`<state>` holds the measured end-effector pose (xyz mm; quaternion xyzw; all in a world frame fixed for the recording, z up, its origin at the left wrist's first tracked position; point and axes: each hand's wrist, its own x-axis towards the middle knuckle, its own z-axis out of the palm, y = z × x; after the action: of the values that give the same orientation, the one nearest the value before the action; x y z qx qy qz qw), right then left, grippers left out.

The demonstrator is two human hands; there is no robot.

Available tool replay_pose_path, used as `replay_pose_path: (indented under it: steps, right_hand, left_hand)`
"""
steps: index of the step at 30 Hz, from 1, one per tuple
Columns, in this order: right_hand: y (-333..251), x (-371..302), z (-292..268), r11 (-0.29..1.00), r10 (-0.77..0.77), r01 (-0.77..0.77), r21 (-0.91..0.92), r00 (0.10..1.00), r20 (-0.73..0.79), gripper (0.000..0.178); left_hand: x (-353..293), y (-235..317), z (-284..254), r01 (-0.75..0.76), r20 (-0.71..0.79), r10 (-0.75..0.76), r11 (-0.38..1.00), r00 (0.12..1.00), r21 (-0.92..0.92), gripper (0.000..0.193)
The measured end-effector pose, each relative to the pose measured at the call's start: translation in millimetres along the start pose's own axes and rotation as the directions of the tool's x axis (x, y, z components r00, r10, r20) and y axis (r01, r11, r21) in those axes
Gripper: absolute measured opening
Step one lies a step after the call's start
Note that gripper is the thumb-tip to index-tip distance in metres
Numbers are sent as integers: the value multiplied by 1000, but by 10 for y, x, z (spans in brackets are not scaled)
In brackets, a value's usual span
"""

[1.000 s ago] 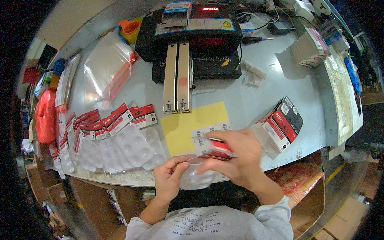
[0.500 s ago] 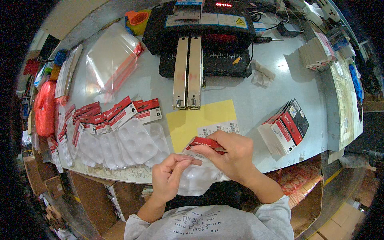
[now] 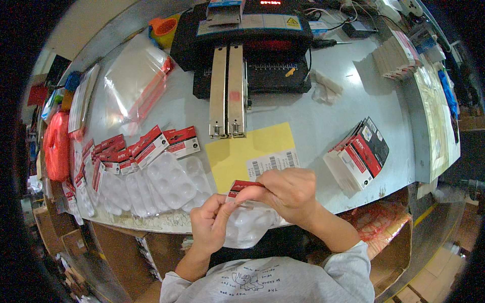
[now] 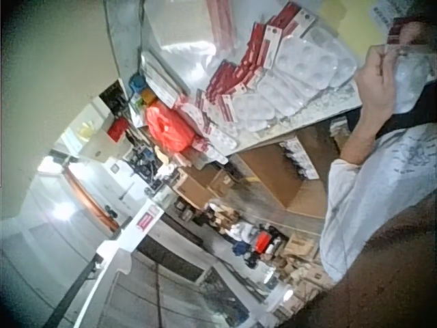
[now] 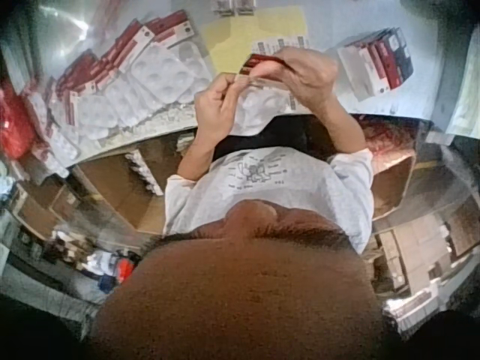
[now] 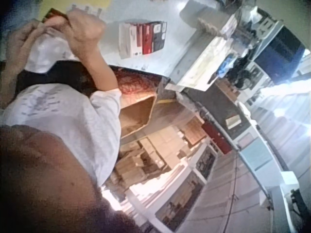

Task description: The person packs white plastic mixing palettes into clear plastic bags with red Artix labels. They retrieve palettes from a cardboard box, place them into bags, seal the bags, and stack the finished packages on the table.

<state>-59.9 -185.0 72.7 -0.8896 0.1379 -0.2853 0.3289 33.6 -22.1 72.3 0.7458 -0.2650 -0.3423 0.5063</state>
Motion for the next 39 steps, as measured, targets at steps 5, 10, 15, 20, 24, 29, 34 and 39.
replay_pose_path:
  steps: [5, 10, 15, 20, 24, 29, 34, 39]
  right_hand:
    - [58, 51, -81, 974, 228, -227, 28, 969, -91, 15]
    - [69, -127, -165, 471, 574, -816, 336, 572, 586, 17]
    - [122, -324, -102, 344, 540, -818, 462, 575, 615, 15]
    - [157, -212, 108, 162, 602, -779, 606, 564, 565, 15]
    - [366, 20, 445, 67, 694, -631, 773, 586, 418, 14]
    - [542, 32, 604, 139, 715, -598, 789, 612, 338, 15]
    - [475, 68, 524, 211, 718, -595, 776, 633, 290, 17]
    - [186, -57, 547, 300, 760, -812, 500, 520, 390, 26]
  left_hand:
    - [65, -124, -20, -69, -188, 47, 991, 981, -114, 14]
    - [163, -276, -61, -14, -283, -74, 955, 956, -295, 21]
    - [97, -294, -74, -22, -293, -49, 972, 955, -232, 23]
    - [319, -278, -65, -1, -294, -6, 1000, 956, -25, 25]
    - [797, -395, -30, -23, -337, 27, 1000, 941, 14, 28]
    - [988, -493, -41, -67, -345, 75, 997, 936, 34, 30]
    - [967, -509, 30, -24, -413, 75, 992, 907, 126, 30]
    - [552, -457, -344, 192, -259, -97, 907, 961, 375, 32]
